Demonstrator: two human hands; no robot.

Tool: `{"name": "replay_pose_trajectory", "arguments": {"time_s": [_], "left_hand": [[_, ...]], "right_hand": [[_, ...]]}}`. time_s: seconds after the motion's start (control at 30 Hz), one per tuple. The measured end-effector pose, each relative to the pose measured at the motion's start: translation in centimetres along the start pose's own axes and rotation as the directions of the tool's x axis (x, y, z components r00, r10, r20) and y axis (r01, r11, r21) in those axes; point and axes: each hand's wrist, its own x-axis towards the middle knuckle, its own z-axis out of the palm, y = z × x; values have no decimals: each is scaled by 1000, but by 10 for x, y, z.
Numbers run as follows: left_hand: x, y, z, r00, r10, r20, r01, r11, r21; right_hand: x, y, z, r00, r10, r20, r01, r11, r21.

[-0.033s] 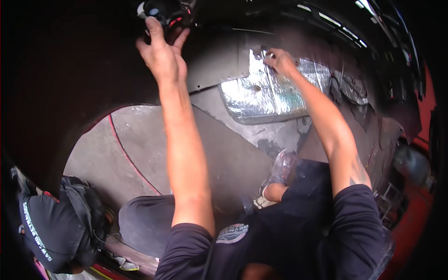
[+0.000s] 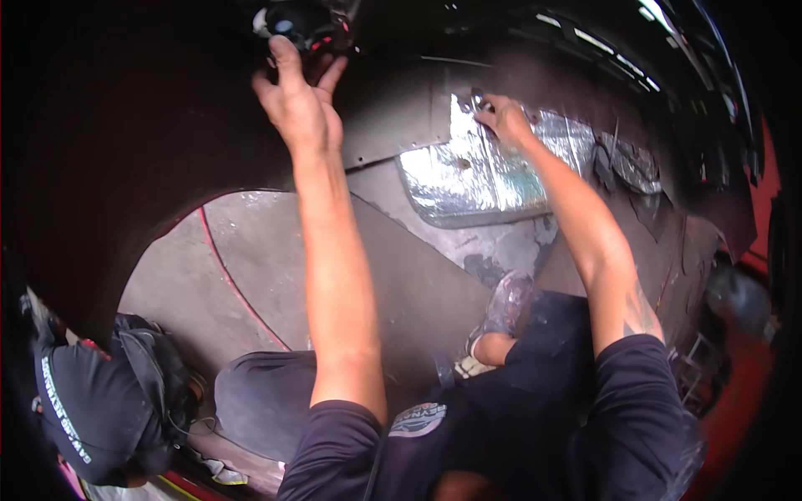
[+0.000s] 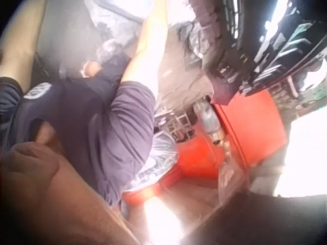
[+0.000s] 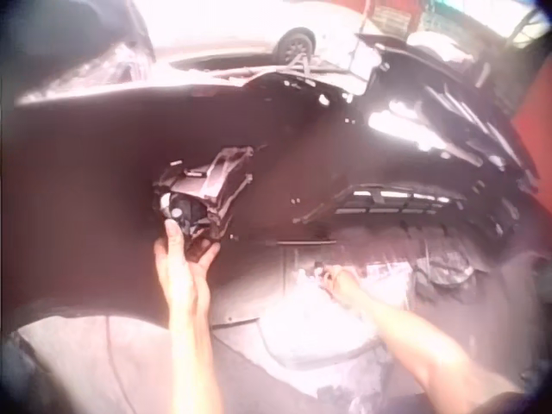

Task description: The person installs a fog light assembly into a red car bumper, positioning the light and then securing it with a screwdriver.

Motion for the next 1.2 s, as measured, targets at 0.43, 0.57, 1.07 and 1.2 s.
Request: {"name": "replay_pose_trajectory", "arguments": {"time_s": [0.43,0.57,1.07,1.2], "left_hand": [[-8,0,-4,994,-72,-79,66,994,-83],[-12,-14,-17,984,-88,-158,78,995,-64],[-38,-98,-63,942,-330,-64,336,909,248],[-45,-104,-68,934,-324,-149,356,822,444]], "right_hand": [[40,-64,4,993,20,-112,17,947,322],[34,-118,-4,997,-44,-69,73,860,505],[41,-173,34,881,-232,411,-122,730,673],[57,-163,44,958,-174,227,62,901,430]]}}
